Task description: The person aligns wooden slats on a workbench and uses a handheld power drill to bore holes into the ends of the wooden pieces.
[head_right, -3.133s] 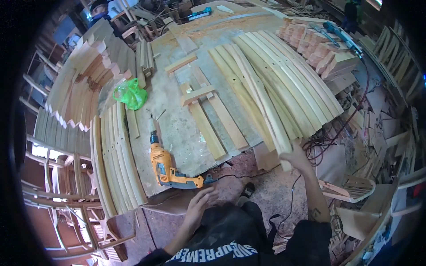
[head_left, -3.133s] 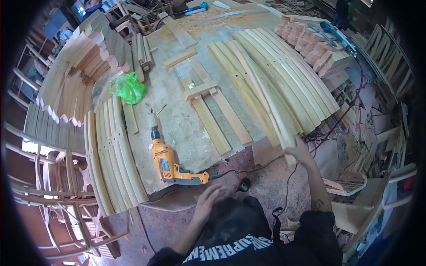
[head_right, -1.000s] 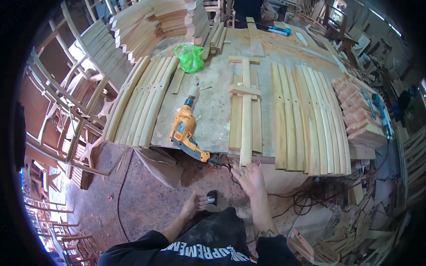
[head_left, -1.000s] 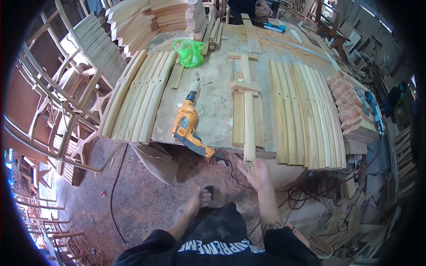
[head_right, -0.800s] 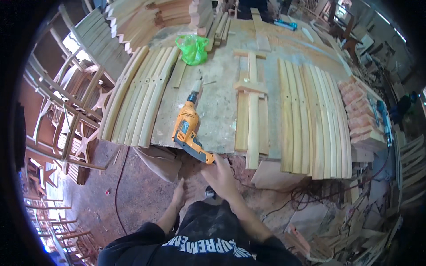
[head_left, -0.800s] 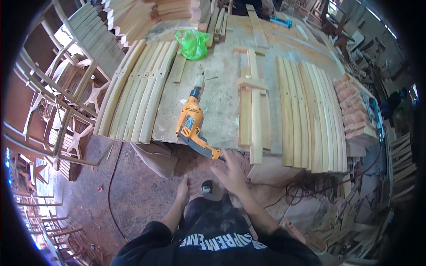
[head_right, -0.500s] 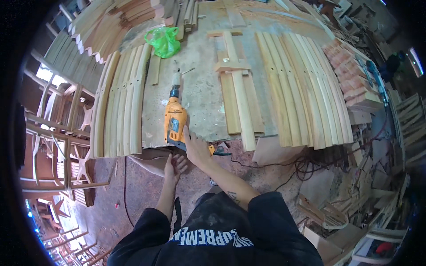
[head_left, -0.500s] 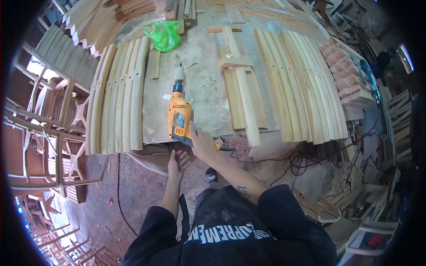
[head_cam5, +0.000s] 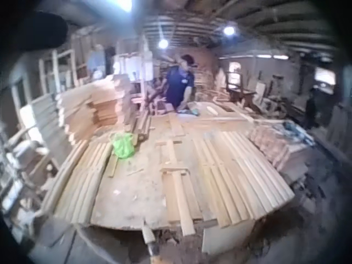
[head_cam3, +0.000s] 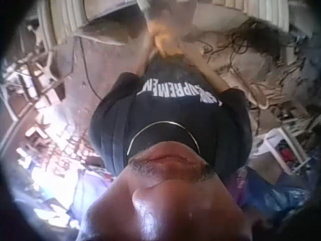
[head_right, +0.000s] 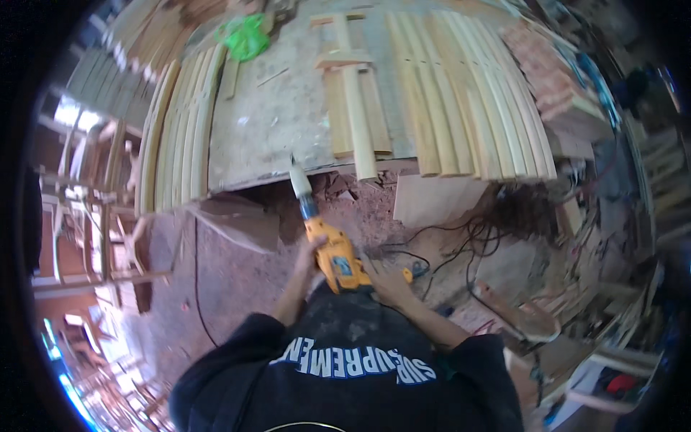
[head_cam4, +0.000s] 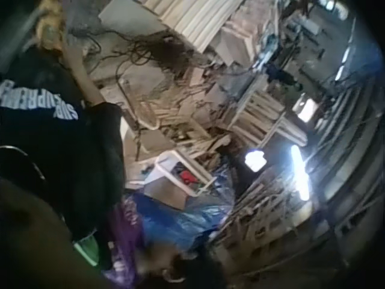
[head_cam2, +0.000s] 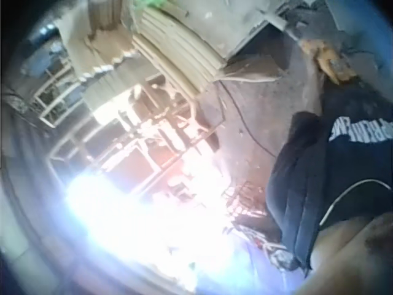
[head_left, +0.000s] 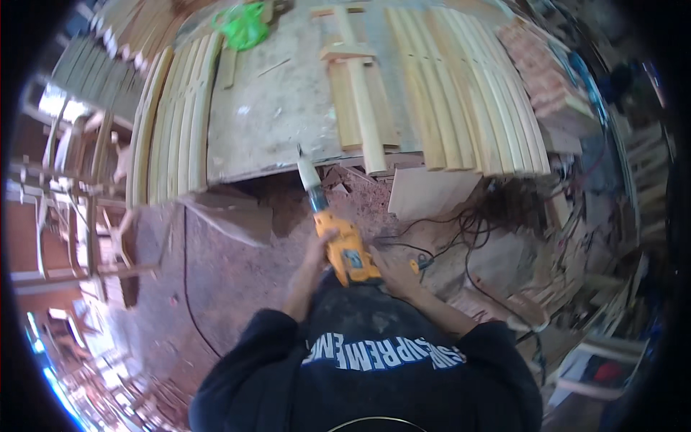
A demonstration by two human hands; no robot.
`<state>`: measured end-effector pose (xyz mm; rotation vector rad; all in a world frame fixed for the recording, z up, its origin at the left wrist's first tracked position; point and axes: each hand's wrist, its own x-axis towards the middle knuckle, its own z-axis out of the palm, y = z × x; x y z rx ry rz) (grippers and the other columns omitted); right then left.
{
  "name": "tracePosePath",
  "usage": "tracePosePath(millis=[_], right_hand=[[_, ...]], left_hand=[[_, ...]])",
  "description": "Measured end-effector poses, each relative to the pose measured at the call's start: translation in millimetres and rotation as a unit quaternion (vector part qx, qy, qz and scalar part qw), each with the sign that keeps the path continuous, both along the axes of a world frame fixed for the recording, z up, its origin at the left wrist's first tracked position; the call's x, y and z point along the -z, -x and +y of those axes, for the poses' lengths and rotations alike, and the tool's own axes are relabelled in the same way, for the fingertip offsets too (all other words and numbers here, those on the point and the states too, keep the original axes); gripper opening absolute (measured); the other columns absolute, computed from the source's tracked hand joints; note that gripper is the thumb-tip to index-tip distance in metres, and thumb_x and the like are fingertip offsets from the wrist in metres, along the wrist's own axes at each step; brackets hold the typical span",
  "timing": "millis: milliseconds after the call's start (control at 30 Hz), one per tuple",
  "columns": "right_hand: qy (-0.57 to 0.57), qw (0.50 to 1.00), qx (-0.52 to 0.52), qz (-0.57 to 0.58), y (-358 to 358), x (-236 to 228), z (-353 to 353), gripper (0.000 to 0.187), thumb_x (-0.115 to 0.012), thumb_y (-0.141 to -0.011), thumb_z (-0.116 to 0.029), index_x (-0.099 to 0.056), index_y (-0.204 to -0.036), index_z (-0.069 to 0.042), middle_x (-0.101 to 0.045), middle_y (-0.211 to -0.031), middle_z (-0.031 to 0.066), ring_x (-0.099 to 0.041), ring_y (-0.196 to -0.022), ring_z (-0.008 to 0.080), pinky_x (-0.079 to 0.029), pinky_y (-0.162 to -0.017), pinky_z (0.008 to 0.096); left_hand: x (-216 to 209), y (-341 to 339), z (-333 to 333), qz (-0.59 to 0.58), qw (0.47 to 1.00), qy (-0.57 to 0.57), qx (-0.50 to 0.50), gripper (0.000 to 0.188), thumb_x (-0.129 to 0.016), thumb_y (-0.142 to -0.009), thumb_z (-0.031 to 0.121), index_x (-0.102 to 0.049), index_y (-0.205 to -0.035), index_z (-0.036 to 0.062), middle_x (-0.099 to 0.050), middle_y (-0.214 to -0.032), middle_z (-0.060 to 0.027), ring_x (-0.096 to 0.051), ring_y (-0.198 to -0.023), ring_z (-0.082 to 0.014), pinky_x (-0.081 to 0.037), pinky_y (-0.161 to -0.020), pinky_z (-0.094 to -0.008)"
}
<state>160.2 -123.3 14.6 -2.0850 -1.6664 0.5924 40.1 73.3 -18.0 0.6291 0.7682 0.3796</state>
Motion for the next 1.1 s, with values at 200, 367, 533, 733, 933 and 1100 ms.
tracePosePath(millis=[200,367,533,733,933,1100], right_hand=[[-0.001,0.996,-0.035,-0.087,-22.7,27.9,-25.9,0.080,-0.071,-0.060,-0.018,-0.039,-0.132,-0.009,-0.054,-0.116,0.0118,-0.054,-0.103,0.0286,-0.041,-0.085,0.0403],[-0.129,0.987,0.039,-0.084,-1.6,69.9,1.7,0.073,-0.073,-0.053,-0.019,-0.047,-0.121,-0.010,-0.053,-0.107,0.0067,-0.054,-0.098,0.0260,-0.039,-0.084,0.0402],[-0.142,0.986,0.045,-0.069,22.3,63.6,29.1,0.079,-0.077,-0.051,-0.022,-0.046,-0.123,-0.014,-0.053,-0.112,0.0041,-0.054,-0.099,0.0261,-0.039,-0.085,0.0407],[-0.057,0.985,0.142,-0.078,39.1,36.0,-34.9,0.072,-0.075,-0.052,-0.023,-0.051,-0.119,-0.012,-0.056,-0.109,0.0079,-0.053,-0.102,0.0282,-0.040,-0.087,0.0421],[0.013,0.987,0.146,-0.069,40.6,-5.9,-117.0,0.063,-0.076,-0.058,-0.029,-0.051,-0.110,-0.003,-0.052,-0.089,0.0107,-0.058,-0.087,0.0290,-0.045,-0.072,0.0377],[0.013,0.990,0.109,-0.089,21.8,-13.1,-163.8,0.062,-0.075,-0.062,-0.034,-0.051,-0.109,-0.003,-0.051,-0.084,0.0118,-0.060,-0.072,0.0292,-0.047,-0.061,0.0377]], left_hand=[[14.7,7.9,-28.9,-0.040,0.975,-0.217,0.025,0.054,-0.063,-0.080,0.019,-0.041,-0.126,0.0030,-0.056,-0.115,-0.0137,-0.058,-0.104,-0.0237,-0.048,-0.090,-0.0377],[-29.1,12.1,-1.6,-0.071,0.958,-0.276,0.028,0.064,-0.061,-0.080,0.024,-0.034,-0.133,0.0014,-0.049,-0.129,-0.0162,-0.049,-0.116,-0.0276,-0.039,-0.101,-0.0408],[-36.8,21.8,31.9,-0.067,0.942,-0.315,0.096,0.068,-0.061,-0.080,0.026,-0.031,-0.134,-0.0016,-0.048,-0.131,-0.0194,-0.049,-0.117,-0.0280,-0.038,-0.101,-0.0405],[-34.6,-2.5,-11.8,-0.074,0.973,-0.142,0.166,0.051,-0.069,-0.073,0.007,-0.047,-0.118,-0.0030,-0.059,-0.111,-0.0141,-0.061,-0.098,-0.0229,-0.050,-0.086,-0.0351],[-36.3,-23.7,-86.9,-0.066,0.980,-0.004,0.187,0.041,-0.068,-0.078,0.007,-0.048,-0.114,0.0016,-0.060,-0.103,-0.0103,-0.060,-0.095,-0.0196,-0.050,-0.084,-0.0328],[-11.4,-32.7,-141.6,-0.033,0.991,-0.008,0.131,0.034,-0.063,-0.080,0.010,-0.049,-0.110,0.0010,-0.061,-0.097,-0.0100,-0.062,-0.085,-0.0195,-0.052,-0.077,-0.0333]])
